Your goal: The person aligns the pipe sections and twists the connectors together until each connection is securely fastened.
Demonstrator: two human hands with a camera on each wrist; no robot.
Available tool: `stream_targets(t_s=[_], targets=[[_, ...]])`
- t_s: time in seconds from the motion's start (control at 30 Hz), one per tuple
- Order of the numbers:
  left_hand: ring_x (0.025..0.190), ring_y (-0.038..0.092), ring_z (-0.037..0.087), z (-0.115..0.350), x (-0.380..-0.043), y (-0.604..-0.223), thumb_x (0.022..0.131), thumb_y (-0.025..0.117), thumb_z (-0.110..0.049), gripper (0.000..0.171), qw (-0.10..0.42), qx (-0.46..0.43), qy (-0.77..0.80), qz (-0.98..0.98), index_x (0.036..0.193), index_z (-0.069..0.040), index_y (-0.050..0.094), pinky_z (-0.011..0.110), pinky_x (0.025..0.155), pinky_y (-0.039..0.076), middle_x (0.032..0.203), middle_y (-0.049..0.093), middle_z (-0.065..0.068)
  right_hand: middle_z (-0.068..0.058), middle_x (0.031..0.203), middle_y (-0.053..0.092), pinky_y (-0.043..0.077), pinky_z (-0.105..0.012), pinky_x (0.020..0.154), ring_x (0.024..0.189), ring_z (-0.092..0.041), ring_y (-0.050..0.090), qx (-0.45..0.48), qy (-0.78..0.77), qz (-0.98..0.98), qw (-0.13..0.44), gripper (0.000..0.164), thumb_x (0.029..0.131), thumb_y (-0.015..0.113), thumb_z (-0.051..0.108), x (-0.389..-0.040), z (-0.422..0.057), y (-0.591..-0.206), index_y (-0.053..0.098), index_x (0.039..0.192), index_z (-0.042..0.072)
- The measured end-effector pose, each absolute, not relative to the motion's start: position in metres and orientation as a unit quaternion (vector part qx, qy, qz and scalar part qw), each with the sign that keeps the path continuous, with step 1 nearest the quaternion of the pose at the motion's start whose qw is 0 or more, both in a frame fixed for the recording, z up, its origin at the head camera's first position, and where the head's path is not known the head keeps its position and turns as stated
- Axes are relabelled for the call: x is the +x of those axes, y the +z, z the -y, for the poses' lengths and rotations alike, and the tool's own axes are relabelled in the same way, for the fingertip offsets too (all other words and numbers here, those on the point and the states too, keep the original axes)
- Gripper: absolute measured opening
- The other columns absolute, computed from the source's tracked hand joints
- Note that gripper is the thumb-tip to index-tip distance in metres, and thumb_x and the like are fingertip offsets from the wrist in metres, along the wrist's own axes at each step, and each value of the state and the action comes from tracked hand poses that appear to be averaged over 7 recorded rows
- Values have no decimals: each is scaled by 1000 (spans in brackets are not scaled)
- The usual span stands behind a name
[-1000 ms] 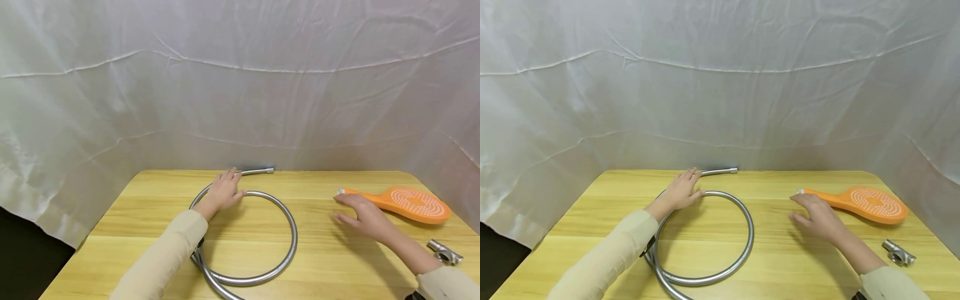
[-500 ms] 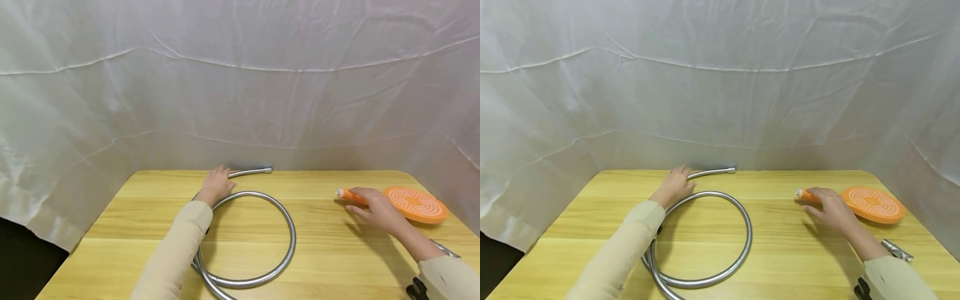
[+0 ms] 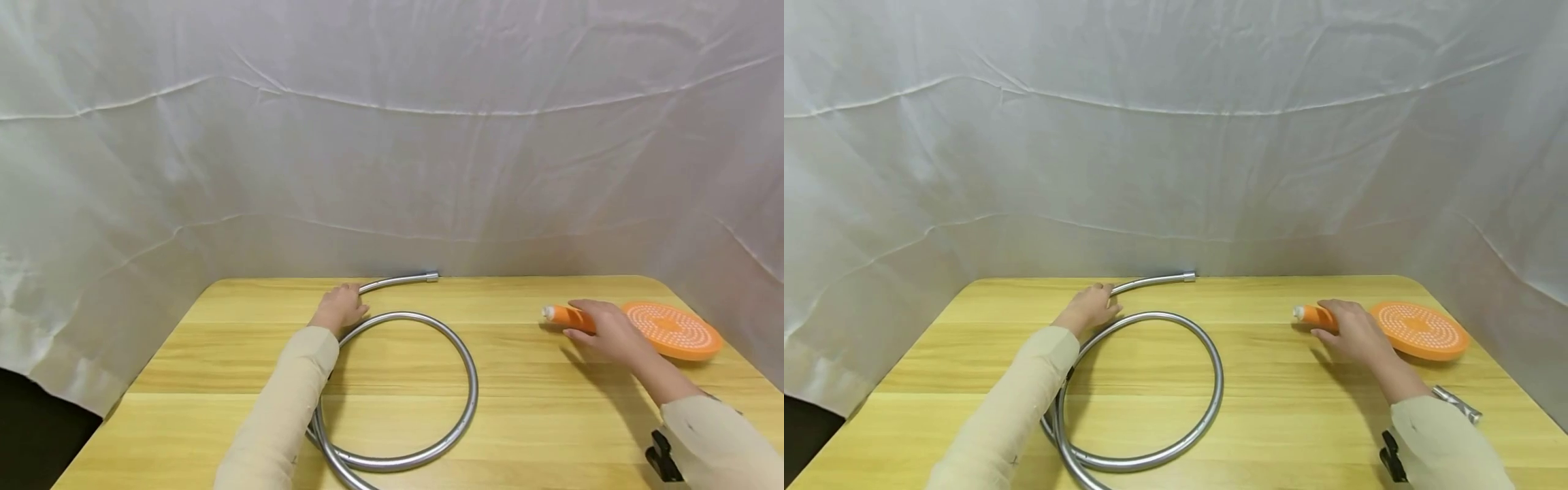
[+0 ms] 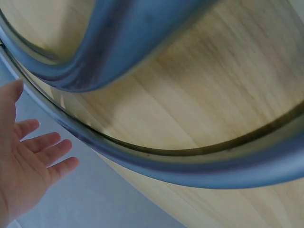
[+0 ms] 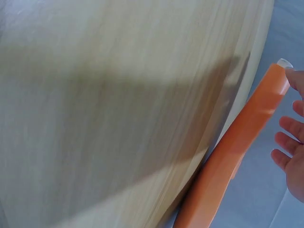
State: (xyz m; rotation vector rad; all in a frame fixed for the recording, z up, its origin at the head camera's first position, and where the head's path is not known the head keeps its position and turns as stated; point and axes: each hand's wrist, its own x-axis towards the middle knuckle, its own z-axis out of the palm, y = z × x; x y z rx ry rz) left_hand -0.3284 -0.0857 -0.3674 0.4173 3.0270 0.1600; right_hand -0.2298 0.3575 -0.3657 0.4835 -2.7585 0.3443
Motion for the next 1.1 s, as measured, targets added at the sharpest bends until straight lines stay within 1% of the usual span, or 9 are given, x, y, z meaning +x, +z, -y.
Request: stream_targets(t_s=[0.2,0.3,0.43,0.5,0.57,0.73,0.97,1.1], targets=[[117,51,40,86,-327,-367,92,55,-29,54,61,127,67,-988,132,4,40,48,99,42,126,52,26,-34,110,58,46,-57,80,97,-48,56,169,98,969,151,53,76,75,16,-232,-360,-369,53,117,-11],[114,54,38,85,-327,-364,92,55,-26,48,67,126,72,-987,128,4,44,47,97,44,122,55,25,-35,111,57,45,-57,81,98,-49,55,159,97,972,141,54,77,73,16,-232,-361,-371,52,118,-12],[107,58,36,84,-328,-361,90,56,-23,39,66,129,72,-987,118,3,50,46,92,47,111,60,23,-36,113,56,45,-58,83,100,-50,54,149,96,975,131,55,79,72,16,-233,-362,-374,50,120,-13],[107,58,36,85,-329,-361,90,56,-22,38,66,132,73,-986,118,3,50,45,92,47,110,61,22,-36,114,55,44,-58,85,101,-50,53,146,95,977,126,55,79,71,16,-233,-363,-376,50,121,-13],[111,56,36,86,-328,-361,91,55,-21,41,70,137,71,-986,123,4,48,45,95,46,114,59,23,-37,114,54,44,-58,85,102,-51,53,144,97,977,124,56,79,71,16,-234,-362,-377,49,121,-14],[115,53,38,90,-326,-362,92,54,-20,47,66,154,64,-984,130,6,43,47,96,45,124,53,27,-37,115,54,43,-59,87,103,-51,53,141,102,978,118,57,80,71,16,-234,-359,-380,47,123,-15],[113,54,38,90,-326,-366,92,55,-18,46,59,163,64,-983,131,5,44,46,94,46,126,51,27,-37,115,54,43,-59,88,103,-51,52,137,92,979,116,58,81,69,16,-233,-357,-382,46,124,-15],[106,57,37,90,-326,-369,90,51,-11,38,46,155,64,-985,125,5,48,45,89,49,119,53,25,-38,115,53,43,-59,87,102,-52,52,137,96,979,118,58,81,69,14,-233,-359,-381,45,124,-16]])
